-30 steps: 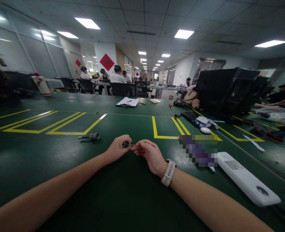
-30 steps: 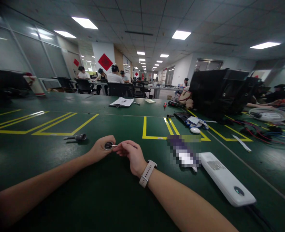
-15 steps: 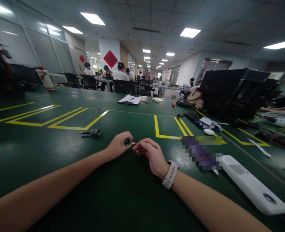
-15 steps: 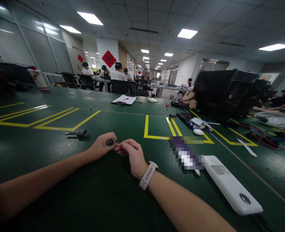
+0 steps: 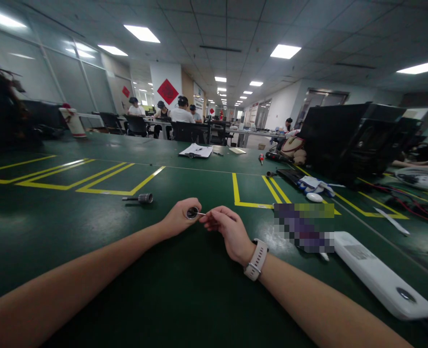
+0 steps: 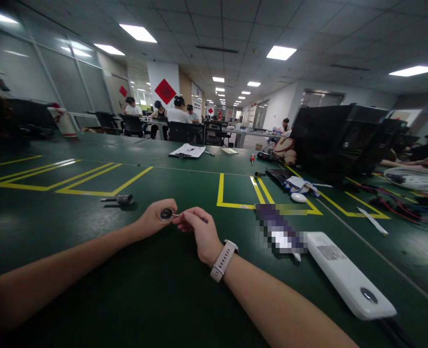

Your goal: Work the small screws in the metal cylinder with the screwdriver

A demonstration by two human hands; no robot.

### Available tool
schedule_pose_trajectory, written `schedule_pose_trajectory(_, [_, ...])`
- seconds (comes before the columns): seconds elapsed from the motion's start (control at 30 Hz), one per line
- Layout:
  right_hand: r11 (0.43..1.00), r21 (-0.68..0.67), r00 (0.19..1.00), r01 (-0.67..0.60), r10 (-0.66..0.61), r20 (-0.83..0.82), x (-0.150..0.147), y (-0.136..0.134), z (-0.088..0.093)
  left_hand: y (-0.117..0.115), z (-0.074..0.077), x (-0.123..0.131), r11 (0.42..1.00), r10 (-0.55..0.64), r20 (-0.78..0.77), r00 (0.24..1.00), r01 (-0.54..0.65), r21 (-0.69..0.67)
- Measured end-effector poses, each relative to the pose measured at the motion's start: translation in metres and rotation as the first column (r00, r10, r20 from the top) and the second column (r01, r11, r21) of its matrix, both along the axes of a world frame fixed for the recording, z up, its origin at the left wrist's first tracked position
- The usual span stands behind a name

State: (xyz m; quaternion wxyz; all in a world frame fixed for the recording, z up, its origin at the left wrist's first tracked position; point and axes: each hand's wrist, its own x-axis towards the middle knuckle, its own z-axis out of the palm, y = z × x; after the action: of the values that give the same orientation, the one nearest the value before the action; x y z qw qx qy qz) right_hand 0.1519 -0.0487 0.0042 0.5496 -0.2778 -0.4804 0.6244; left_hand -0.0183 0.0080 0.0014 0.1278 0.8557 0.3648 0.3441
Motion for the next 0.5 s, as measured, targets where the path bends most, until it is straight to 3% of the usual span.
schedule_pose_trajectory(0.37, [0.996, -0.005, 0.994, 0.087, -0.086, 0.062, -0.002, 0.003, 0.006, -0.013, 0.007, 0.005, 0.998, 0.025, -0.147, 0.989, -0.034, -0.059])
schedule_pose_trajectory(0.5, [0.998, 0.012, 0.988, 0.06, -0.061, 0.142, 0.001, 0.001, 0.008, -0.027, 0.012, 0.0, 0.993, -0.002, -0.199, 0.98, -0.022, -0.117])
